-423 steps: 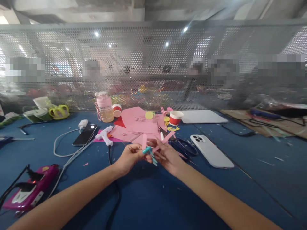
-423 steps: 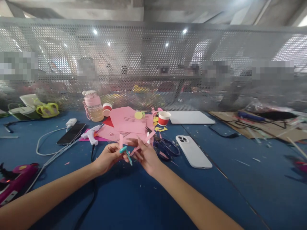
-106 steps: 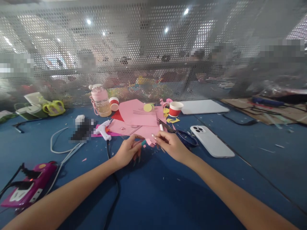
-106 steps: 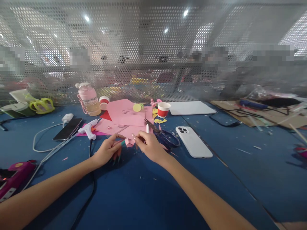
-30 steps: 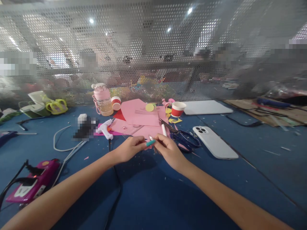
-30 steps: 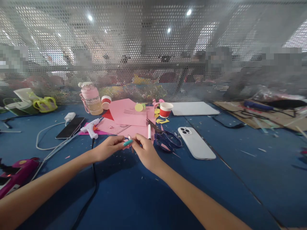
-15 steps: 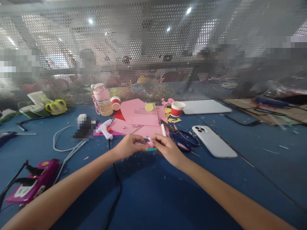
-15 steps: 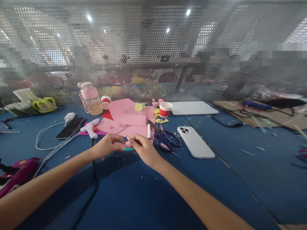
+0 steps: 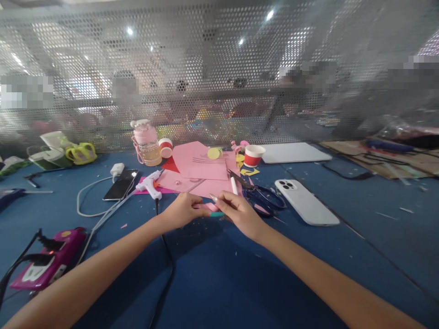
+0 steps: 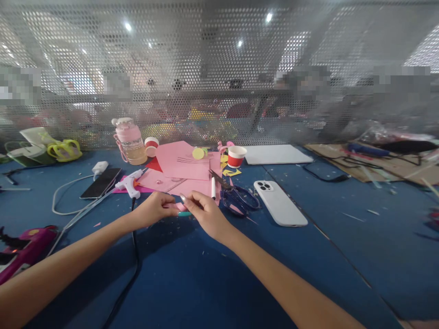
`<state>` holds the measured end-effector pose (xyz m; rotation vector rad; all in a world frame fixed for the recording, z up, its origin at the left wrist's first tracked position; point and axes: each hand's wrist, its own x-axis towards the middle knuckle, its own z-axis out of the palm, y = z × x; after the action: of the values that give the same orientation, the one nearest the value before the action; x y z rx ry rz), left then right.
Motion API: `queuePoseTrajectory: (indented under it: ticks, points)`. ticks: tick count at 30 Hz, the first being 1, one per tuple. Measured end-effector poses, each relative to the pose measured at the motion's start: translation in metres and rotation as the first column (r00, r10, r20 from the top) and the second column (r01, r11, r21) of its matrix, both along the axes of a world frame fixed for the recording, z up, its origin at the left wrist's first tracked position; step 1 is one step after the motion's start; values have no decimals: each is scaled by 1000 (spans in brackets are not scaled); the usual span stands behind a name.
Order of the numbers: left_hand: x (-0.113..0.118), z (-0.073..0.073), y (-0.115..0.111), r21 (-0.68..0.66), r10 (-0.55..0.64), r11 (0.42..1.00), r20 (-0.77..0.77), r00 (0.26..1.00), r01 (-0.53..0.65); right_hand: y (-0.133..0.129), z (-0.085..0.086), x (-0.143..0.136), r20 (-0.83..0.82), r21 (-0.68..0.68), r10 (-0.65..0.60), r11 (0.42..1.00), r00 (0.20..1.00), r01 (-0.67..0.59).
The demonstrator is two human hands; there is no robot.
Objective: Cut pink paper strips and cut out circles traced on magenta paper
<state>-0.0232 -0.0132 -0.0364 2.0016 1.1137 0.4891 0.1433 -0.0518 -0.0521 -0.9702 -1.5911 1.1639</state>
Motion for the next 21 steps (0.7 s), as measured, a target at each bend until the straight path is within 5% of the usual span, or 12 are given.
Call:
queuePoseTrajectory:
  ticks: [10,16,21]
  points:
    - [1,0,0,-157,-114,975,248,962,157,-3,2,0,116,116,-77,991,990,63]
    - [3,5,-5,-247,-118,953,228,967,174,-5,2,-2,227,211,-130,974,965,81]
    - [1,6,-4,-117,-166,977,126,978,181,-5,1,-3,227,237,-166,965,960,111]
